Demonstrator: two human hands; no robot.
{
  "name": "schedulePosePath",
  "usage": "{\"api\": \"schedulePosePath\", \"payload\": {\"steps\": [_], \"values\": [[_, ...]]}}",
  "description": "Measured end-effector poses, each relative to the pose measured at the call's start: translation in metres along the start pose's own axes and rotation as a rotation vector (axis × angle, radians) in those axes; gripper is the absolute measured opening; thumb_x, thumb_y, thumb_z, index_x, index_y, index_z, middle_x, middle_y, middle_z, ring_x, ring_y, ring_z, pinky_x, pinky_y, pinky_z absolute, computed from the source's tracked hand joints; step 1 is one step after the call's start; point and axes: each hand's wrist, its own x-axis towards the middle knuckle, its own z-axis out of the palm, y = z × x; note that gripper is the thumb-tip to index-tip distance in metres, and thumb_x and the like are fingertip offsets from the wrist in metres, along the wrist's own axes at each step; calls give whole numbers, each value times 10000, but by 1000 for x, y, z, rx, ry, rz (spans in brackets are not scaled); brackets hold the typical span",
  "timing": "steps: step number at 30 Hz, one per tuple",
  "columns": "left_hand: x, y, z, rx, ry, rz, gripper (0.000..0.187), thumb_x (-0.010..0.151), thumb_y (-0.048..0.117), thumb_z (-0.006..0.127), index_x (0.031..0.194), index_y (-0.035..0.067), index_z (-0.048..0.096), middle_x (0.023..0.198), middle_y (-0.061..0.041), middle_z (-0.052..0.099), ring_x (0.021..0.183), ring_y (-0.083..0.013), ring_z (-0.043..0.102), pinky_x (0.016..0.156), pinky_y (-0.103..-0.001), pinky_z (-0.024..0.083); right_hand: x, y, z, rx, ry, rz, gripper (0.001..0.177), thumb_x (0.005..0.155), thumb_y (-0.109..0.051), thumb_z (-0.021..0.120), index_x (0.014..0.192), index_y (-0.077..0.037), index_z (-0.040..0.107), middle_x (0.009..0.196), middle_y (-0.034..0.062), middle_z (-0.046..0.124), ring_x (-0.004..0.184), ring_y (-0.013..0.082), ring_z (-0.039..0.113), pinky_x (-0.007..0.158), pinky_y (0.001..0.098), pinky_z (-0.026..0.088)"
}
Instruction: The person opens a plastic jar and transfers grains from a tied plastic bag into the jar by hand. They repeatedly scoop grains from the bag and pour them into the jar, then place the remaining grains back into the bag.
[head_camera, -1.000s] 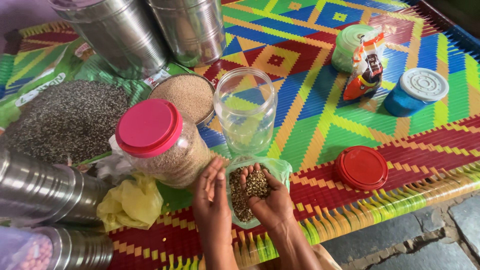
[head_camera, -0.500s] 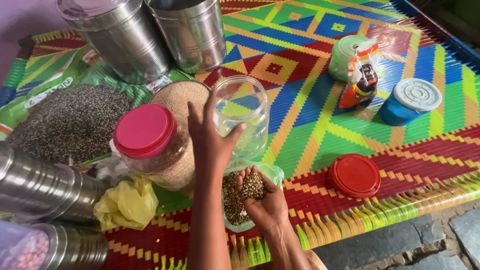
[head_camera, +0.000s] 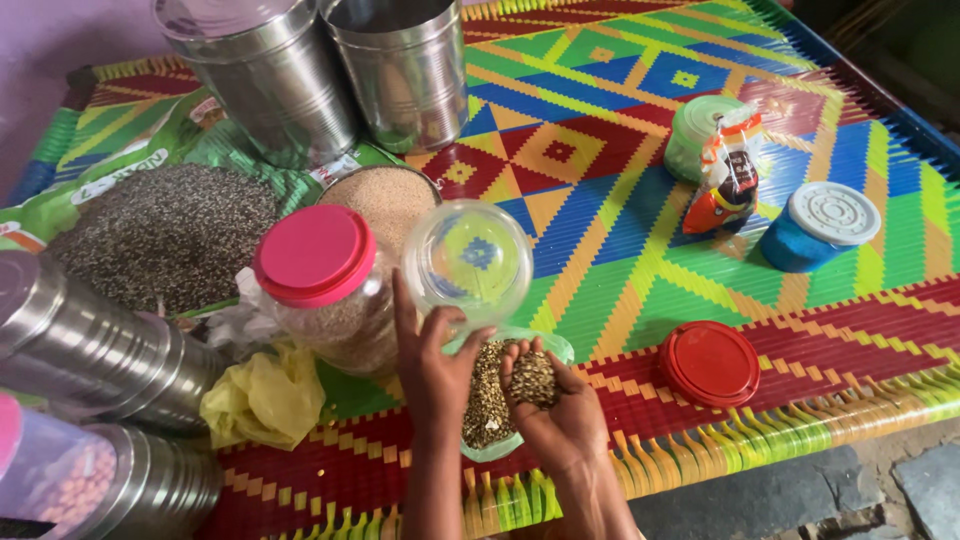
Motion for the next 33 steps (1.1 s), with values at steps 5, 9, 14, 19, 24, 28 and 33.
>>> {"api": "schedulePosePath", "payload": {"steps": [5, 9, 14, 19, 24, 28, 33], "values": [[-16, -7, 9, 1, 123, 231, 322, 719, 181, 898, 929, 55, 690, 1652, -250, 277, 1485, -489, 395, 958, -430, 610, -15, -17, 14, -12, -68, -50, 249, 1019, -107, 508, 1188, 36, 621, 1165, 199, 651, 1114, 325, 631, 1035, 456, 533], [-27, -9, 15, -30, 35, 112, 282, 736, 155, 875, 942, 64, 705, 1668, -199, 317, 1430, -401, 486, 969, -415, 570, -28, -24, 27, 0, -42, -117, 262, 1018, -100, 485, 1196, 38, 617, 1192, 200, 654, 1143, 331, 625, 1053, 469, 522], [-36, 2, 21, -102, 13, 124, 186, 782, 47, 827, 915, 36, 698, 1644, -198, 335, 1469, -397, 435, 1035, -444, 537, -40, -13, 46, -31, -64, -127, 264, 1032, -103, 481, 1211, 35, 616, 1185, 192, 655, 1137, 319, 626, 1049, 464, 518], [-47, 5, 23, 16, 8, 189, 179, 751, -30, 787, 882, 17, 674, 1644, -194, 345, 1502, -416, 397, 1095, -438, 501, -9, -13, 45, -47, -106, -50, 265, 1052, -112, 449, 1198, 39, 611, 1153, 185, 666, 1116, 312, 637, 1038, 452, 518], [-51, 8, 23, 16, 58, 196, 239, 726, 37, 843, 923, 33, 707, 1606, -196, 348, 1459, -423, 389, 1081, -454, 474, 99, -30, 43, -249, -81, -72, 303, 1024, -108, 420, 1183, 43, 628, 1146, 202, 690, 1072, 331, 657, 985, 460, 540], [-48, 7, 18, -43, 49, 131, 162, 785, 8, 804, 923, 34, 724, 1625, -175, 358, 1463, -398, 416, 1045, -439, 508, 183, -36, 21, -409, 144, -232, 330, 985, -128, 440, 1175, 57, 636, 1132, 225, 699, 1032, 377, 678, 942, 499, 557], [-39, 0, 17, -163, 38, -19, 137, 754, 1, 777, 852, -13, 681, 1644, -172, 341, 1459, -385, 439, 968, -416, 559, 220, -34, 14, -615, 171, -231, 288, 998, -206, 525, 1180, -4, 620, 1126, 155, 691, 1000, 326, 689, 916, 492, 563]]}}
